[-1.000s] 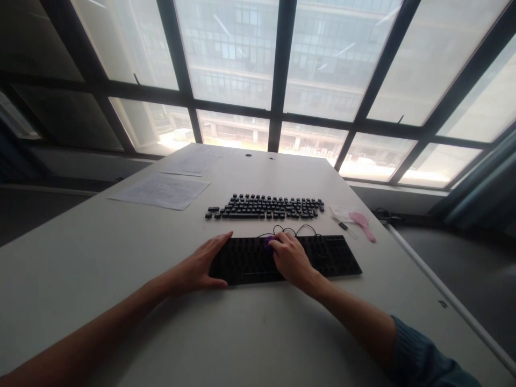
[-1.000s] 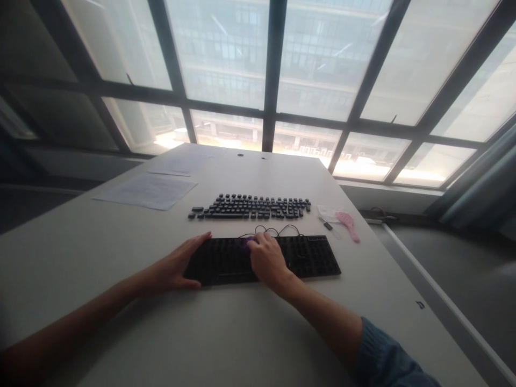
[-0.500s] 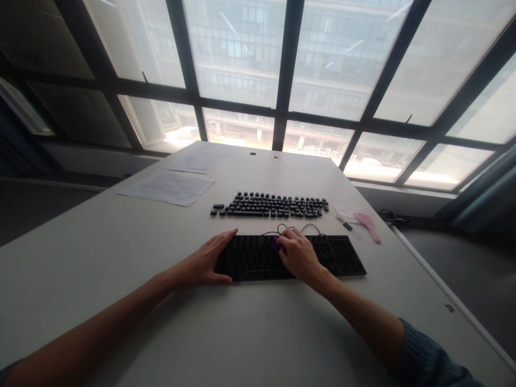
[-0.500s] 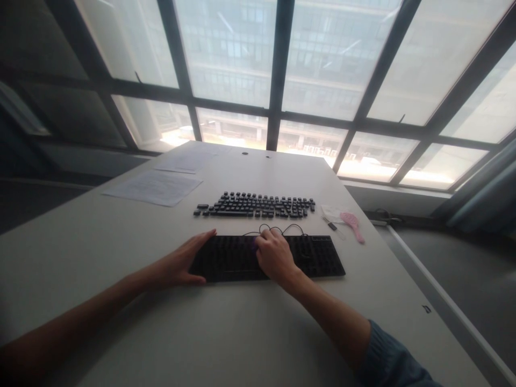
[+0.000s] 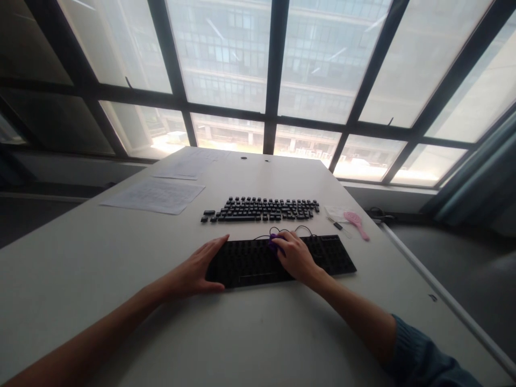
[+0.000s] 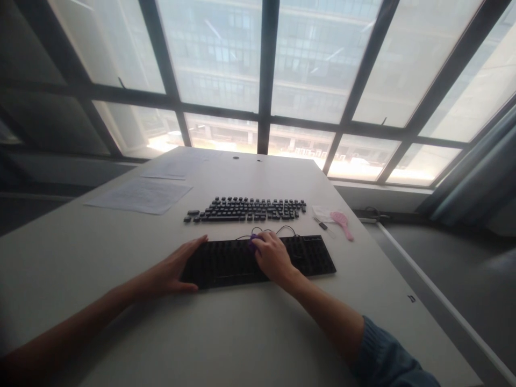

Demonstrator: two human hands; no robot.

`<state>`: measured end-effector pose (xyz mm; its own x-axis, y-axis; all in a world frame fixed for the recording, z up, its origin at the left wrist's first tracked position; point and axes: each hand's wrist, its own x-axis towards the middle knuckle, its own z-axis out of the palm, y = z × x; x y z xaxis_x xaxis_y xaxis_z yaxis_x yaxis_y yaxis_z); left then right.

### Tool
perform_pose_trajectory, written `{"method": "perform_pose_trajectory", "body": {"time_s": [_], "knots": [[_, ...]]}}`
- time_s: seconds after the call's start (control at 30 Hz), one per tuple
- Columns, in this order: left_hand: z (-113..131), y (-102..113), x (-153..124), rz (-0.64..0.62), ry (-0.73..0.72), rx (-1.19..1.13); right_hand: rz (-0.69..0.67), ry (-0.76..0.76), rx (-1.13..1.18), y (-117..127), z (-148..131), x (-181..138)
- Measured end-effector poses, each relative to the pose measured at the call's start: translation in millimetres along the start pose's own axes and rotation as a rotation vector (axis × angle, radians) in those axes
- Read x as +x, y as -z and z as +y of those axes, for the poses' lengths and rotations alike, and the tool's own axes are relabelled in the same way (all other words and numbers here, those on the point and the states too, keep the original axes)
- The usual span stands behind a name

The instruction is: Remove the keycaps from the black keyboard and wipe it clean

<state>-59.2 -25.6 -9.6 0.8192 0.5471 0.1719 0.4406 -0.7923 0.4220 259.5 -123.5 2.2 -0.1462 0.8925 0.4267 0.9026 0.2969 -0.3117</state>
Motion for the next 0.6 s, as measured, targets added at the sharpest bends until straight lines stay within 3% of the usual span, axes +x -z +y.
{"method": "perform_pose_trajectory", "body": {"time_s": [0.4, 0.5, 0.6], "knots": [[2, 1, -1, 0.007, 0.021, -0.009, 0.161, -0.352, -0.207, 65, 131, -66], [0, 0, 0, 0.005, 0.017, -0.010, 0.229, -0.377, -0.184, 71, 142, -72], [-3, -1, 0, 0.007, 0.007, -0.001, 0.278, -0.283, -0.083, 67, 127, -70]]}}
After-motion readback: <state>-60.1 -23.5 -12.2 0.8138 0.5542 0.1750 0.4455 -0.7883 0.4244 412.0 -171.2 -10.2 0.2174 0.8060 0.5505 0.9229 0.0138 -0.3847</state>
